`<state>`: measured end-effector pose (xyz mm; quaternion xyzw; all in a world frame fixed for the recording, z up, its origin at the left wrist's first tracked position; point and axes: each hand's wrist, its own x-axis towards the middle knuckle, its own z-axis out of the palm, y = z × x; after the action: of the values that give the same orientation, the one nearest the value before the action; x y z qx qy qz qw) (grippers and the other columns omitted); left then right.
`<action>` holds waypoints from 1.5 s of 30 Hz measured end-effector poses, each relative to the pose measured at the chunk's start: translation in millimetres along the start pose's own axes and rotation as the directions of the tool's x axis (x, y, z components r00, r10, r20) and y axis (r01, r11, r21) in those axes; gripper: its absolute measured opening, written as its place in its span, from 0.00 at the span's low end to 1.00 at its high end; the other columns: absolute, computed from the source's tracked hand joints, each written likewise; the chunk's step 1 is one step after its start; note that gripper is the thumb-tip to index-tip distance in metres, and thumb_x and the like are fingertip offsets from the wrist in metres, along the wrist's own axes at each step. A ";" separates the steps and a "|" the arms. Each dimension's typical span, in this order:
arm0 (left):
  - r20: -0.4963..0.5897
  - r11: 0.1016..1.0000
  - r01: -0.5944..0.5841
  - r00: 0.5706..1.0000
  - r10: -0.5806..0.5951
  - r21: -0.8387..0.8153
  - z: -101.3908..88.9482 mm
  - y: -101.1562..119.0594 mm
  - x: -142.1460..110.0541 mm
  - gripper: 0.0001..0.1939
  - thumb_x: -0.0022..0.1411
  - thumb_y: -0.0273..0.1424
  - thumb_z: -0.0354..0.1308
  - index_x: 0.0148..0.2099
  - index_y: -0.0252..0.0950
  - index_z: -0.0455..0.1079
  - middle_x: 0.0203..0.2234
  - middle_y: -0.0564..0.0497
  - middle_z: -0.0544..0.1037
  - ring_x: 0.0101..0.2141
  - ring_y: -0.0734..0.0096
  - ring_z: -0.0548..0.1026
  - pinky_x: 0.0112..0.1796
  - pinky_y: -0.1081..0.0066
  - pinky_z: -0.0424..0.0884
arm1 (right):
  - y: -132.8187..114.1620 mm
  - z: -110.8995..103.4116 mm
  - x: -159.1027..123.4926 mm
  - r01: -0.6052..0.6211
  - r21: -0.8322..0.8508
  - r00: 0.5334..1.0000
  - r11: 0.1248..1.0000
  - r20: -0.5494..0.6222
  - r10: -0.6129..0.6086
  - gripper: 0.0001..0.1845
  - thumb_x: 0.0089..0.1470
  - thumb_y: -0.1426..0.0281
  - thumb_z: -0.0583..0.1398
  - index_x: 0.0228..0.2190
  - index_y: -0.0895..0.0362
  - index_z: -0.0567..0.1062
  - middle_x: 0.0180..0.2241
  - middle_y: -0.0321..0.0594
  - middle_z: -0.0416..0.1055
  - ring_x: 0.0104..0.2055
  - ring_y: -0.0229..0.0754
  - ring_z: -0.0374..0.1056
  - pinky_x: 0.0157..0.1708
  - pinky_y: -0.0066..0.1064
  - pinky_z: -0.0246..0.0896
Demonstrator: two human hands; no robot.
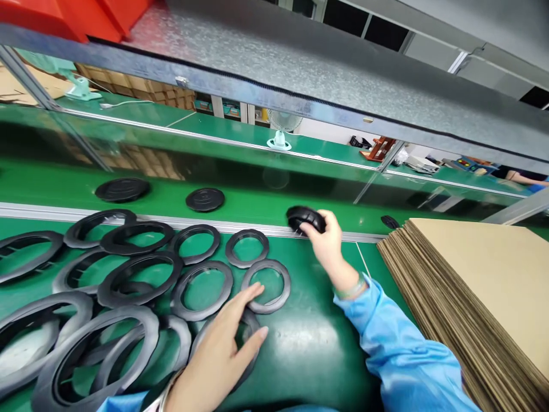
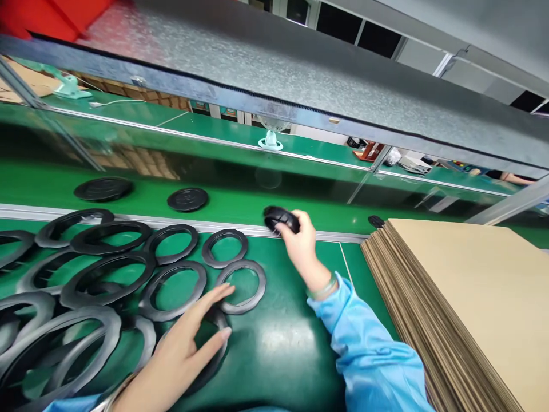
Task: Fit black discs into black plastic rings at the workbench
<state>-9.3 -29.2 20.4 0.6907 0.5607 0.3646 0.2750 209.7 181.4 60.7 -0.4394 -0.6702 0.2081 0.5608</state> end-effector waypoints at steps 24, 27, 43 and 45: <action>0.387 0.914 -0.405 0.844 0.371 0.008 5.6 3.5 9.3 0.18 0.55 0.16 0.50 0.42 0.42 0.70 0.39 0.55 0.75 0.46 0.71 0.73 0.66 0.58 0.47 | 109.8 -4.7 35.4 0.225 -0.706 0.923 0.672 0.375 0.085 0.25 0.59 0.63 0.66 0.54 0.64 0.73 0.63 0.52 0.52 0.67 0.56 0.42 0.66 0.44 0.42; 0.400 0.881 -0.473 0.812 0.425 0.023 2.9 12.5 8.2 0.16 0.56 0.17 0.51 0.41 0.39 0.71 0.34 0.53 0.75 0.45 0.68 0.71 0.66 0.56 0.44 | 120.1 -8.3 34.8 0.246 -0.631 0.905 0.736 0.421 0.059 0.25 0.61 0.61 0.60 0.50 0.70 0.75 0.63 0.59 0.51 0.66 0.62 0.41 0.66 0.52 0.38; 0.405 0.840 -0.539 0.782 0.475 0.057 4.8 1.9 1.7 0.13 0.58 0.19 0.57 0.44 0.37 0.72 0.36 0.54 0.76 0.48 0.69 0.70 0.67 0.62 0.35 | 160.7 -15.2 43.0 0.288 -0.549 0.884 0.785 0.468 0.003 0.37 0.57 0.45 0.50 0.50 0.62 0.76 0.64 0.49 0.50 0.67 0.57 0.41 0.67 0.49 0.39; 0.401 0.838 -0.537 0.792 0.461 0.098 6.8 3.4 0.4 0.12 0.59 0.20 0.57 0.44 0.38 0.72 0.36 0.54 0.75 0.47 0.69 0.69 0.67 0.61 0.36 | 162.2 -14.7 43.2 0.291 -0.537 0.883 0.792 0.470 -0.005 0.35 0.57 0.47 0.51 0.49 0.61 0.77 0.64 0.48 0.51 0.67 0.57 0.42 0.67 0.49 0.40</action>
<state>-1.8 -29.4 19.1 0.8940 0.3317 0.2308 0.1934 281.7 299.3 -35.7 -0.4773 -0.8441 0.0370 0.2414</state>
